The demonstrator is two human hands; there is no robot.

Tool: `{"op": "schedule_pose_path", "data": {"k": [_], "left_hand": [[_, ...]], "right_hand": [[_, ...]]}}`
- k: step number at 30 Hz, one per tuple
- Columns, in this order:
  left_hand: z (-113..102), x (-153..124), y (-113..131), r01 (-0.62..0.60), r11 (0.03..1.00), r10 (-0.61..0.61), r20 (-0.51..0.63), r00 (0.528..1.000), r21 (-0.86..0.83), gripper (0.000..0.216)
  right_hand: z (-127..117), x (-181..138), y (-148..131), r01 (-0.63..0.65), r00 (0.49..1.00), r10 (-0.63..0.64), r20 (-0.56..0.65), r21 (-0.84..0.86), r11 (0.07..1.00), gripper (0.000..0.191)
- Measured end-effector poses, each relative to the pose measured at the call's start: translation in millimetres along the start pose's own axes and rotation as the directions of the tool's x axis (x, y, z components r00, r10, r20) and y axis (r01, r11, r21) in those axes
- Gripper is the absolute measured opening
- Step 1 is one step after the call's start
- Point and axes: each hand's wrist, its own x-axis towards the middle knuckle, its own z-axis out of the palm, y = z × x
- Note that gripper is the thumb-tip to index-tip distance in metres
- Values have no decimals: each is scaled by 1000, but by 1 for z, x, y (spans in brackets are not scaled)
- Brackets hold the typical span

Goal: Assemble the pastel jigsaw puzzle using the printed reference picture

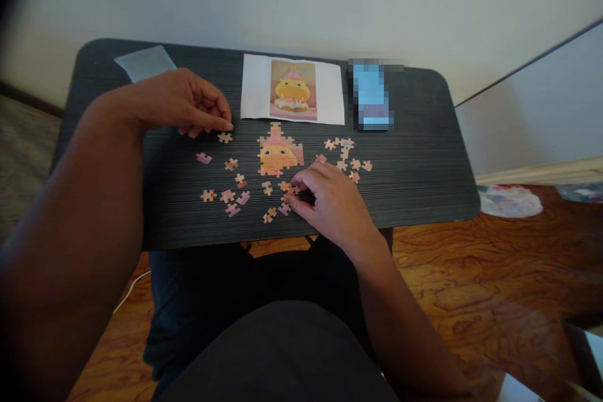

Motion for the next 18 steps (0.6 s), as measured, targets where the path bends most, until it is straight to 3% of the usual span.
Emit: {"op": "schedule_pose_path", "data": {"k": [4, 10, 18], "left_hand": [[0, -4, 9, 19, 998, -19, 0, 1000, 55, 95], [-1, -4, 11, 49, 999, -49, -6, 999, -14, 87], [4, 1, 22, -47, 998, 43, -96, 994, -34, 92]], "right_hand": [[3, 1, -4, -52, 998, 52, 21, -24, 998, 9], [3, 0, -5, -112, 993, 110, 40, 56, 992, 8], [1, -7, -8, -204, 972, 230, -49, 309, 929, 7]]}}
